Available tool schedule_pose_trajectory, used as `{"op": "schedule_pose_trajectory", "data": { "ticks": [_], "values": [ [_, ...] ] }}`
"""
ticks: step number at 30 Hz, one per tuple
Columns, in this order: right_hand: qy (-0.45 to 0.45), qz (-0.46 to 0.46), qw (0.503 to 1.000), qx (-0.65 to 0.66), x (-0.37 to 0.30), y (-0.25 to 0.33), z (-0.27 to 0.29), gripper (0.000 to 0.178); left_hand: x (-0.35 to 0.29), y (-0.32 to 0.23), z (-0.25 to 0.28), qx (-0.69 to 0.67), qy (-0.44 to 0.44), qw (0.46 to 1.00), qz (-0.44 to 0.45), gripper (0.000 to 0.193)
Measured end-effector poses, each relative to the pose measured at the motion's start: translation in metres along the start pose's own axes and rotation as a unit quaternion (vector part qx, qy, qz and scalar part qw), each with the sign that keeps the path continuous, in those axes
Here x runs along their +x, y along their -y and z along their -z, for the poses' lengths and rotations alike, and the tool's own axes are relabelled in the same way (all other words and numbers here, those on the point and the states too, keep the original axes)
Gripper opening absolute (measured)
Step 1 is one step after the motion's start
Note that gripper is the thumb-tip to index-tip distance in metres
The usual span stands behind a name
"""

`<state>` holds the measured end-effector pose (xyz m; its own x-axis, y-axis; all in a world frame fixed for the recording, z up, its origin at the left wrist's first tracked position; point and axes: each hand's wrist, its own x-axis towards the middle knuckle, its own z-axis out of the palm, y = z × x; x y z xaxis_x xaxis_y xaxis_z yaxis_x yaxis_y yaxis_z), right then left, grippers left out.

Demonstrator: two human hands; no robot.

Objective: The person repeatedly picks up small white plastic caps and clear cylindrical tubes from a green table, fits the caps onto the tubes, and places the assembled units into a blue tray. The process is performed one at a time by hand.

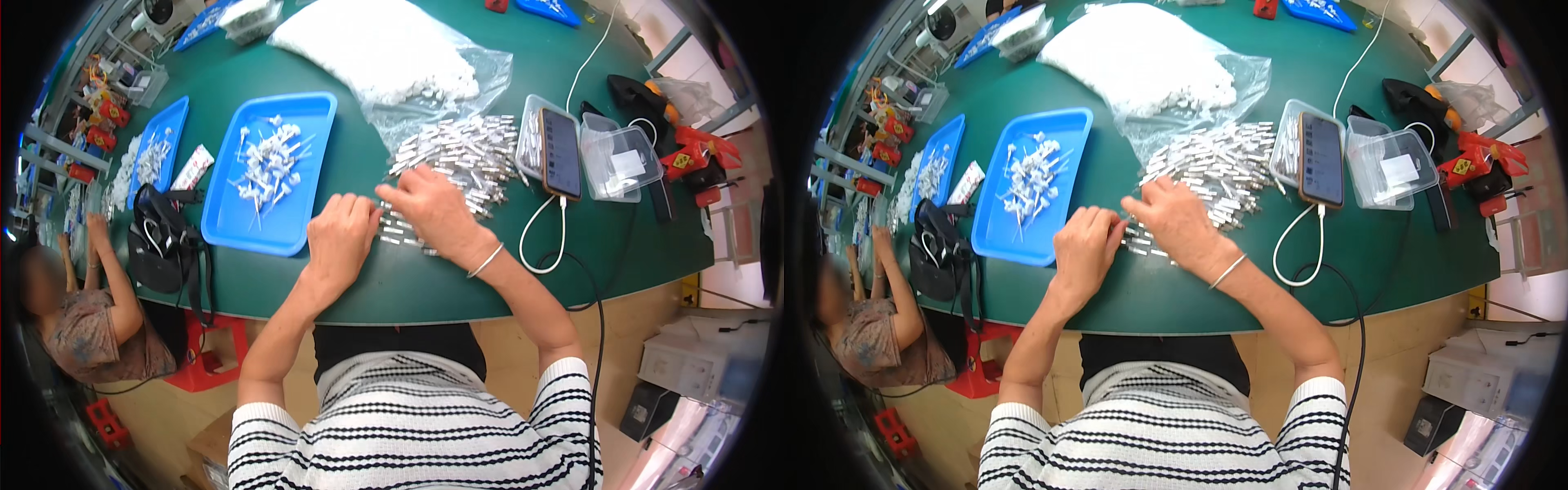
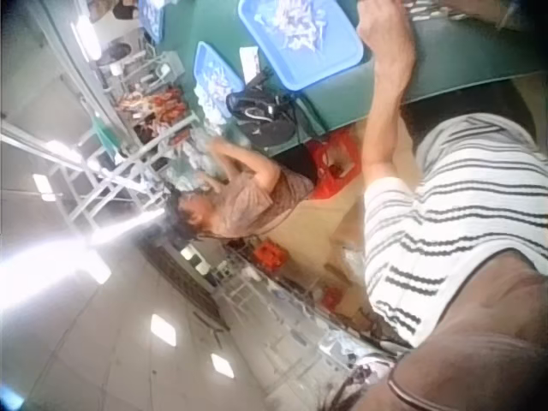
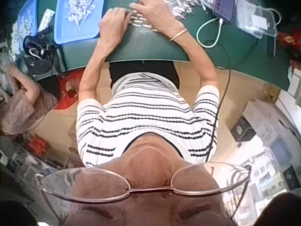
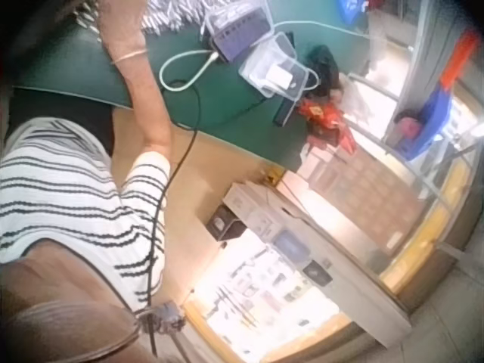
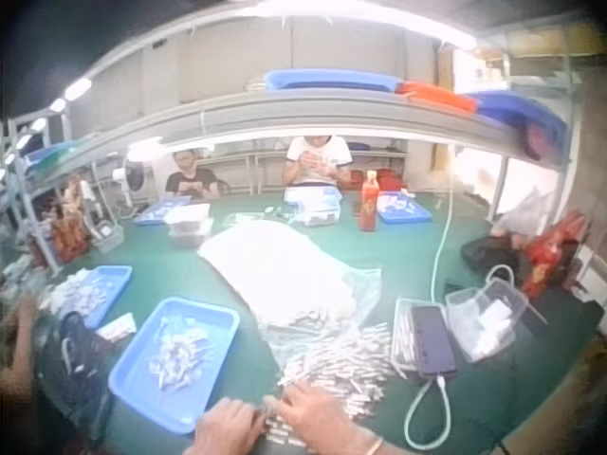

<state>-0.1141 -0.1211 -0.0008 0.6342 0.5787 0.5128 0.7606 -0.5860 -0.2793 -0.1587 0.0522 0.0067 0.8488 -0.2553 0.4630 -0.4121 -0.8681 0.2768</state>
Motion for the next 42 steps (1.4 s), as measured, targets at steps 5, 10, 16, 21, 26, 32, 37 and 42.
{"op": "schedule_pose_trajectory", "data": {
  "ticks": [5, 10, 16, 21, 26, 32, 37, 42],
  "values": [
    [-0.058, 0.045, 0.997, 0.022, 0.004, -0.013, -0.005, 0.019, 0.022, 0.005, 0.011, -0.019, -0.048, 0.996, -0.069, 0.01],
    [-0.267, -0.042, 0.955, 0.125, 0.01, -0.032, 0.04, 0.019, 0.089, 0.01, 0.001, -0.273, -0.06, 0.958, 0.069, 0.009],
    [-0.409, -0.231, 0.703, 0.534, -0.007, -0.072, 0.066, 0.015, 0.169, 0.015, -0.107, -0.143, 0.005, 0.986, -0.09, 0.011],
    [-0.386, -0.28, 0.676, 0.561, -0.01, -0.08, 0.061, 0.018, 0.193, 0.018, -0.142, -0.113, 0.009, 0.993, -0.042, 0.011],
    [-0.378, -0.273, 0.688, 0.557, -0.009, -0.075, 0.059, 0.019, 0.195, 0.022, -0.14, -0.144, 0.095, 0.985, -0.018, 0.012],
    [-0.377, -0.269, 0.702, 0.541, -0.009, -0.074, 0.063, 0.018, 0.196, 0.018, -0.134, -0.153, 0.123, 0.98, -0.034, 0.018],
    [-0.334, -0.271, 0.727, 0.535, -0.009, -0.076, 0.06, 0.016, 0.19, 0.018, -0.147, -0.106, 0.073, 0.991, -0.022, 0.022],
    [-0.32, -0.28, 0.735, 0.528, -0.005, -0.073, 0.057, 0.019, 0.18, 0.025, -0.132, -0.237, 0.0, 0.968, 0.076, 0.017]
  ]
}}
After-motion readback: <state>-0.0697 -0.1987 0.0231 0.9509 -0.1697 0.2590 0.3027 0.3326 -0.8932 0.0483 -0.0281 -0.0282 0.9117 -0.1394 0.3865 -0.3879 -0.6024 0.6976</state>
